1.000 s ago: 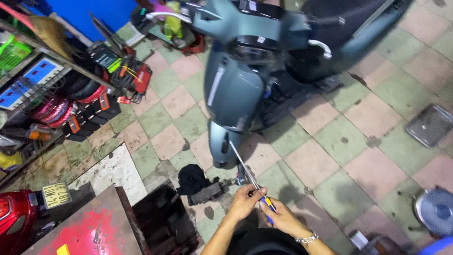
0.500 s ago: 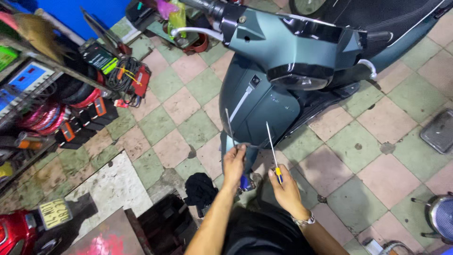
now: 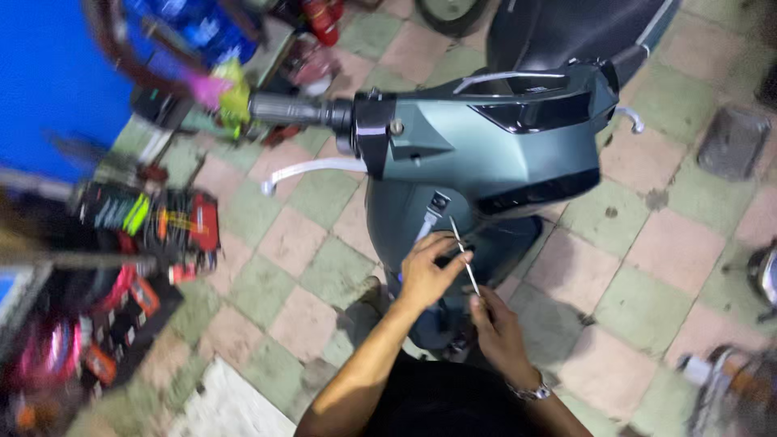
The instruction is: The person unscrews and removes panels from a scooter using a screwdriver, handling screws and panel sections by hand.
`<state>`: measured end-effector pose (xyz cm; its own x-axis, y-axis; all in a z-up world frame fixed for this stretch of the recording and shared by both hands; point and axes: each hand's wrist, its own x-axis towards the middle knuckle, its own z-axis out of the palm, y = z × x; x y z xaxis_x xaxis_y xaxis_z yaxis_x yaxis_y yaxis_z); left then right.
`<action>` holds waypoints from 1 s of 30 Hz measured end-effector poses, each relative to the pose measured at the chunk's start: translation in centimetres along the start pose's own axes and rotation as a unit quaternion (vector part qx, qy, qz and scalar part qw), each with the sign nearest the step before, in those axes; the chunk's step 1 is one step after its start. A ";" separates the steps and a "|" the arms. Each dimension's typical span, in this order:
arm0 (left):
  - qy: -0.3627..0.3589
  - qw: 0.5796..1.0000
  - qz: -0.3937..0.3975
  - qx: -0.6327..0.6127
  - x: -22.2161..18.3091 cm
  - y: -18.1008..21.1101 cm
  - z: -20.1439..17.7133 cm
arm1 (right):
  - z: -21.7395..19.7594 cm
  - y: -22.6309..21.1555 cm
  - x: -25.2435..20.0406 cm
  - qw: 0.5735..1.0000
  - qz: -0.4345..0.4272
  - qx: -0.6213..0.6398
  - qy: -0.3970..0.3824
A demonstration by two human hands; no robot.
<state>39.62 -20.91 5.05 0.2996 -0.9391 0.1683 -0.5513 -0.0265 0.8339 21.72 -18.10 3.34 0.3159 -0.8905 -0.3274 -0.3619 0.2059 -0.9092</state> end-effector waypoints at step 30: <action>-0.187 0.975 -0.045 -0.114 3.8 -7.1 -1.9 | 10.6 -7.6 -0.2 0.966 0.158 -0.105 0.175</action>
<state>46.20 -23.65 0.79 0.0108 -0.9968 -0.0791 -0.3350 -0.0781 0.9390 33.72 -15.15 7.55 -0.1434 -0.8865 -0.4399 -0.5734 0.4367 -0.6932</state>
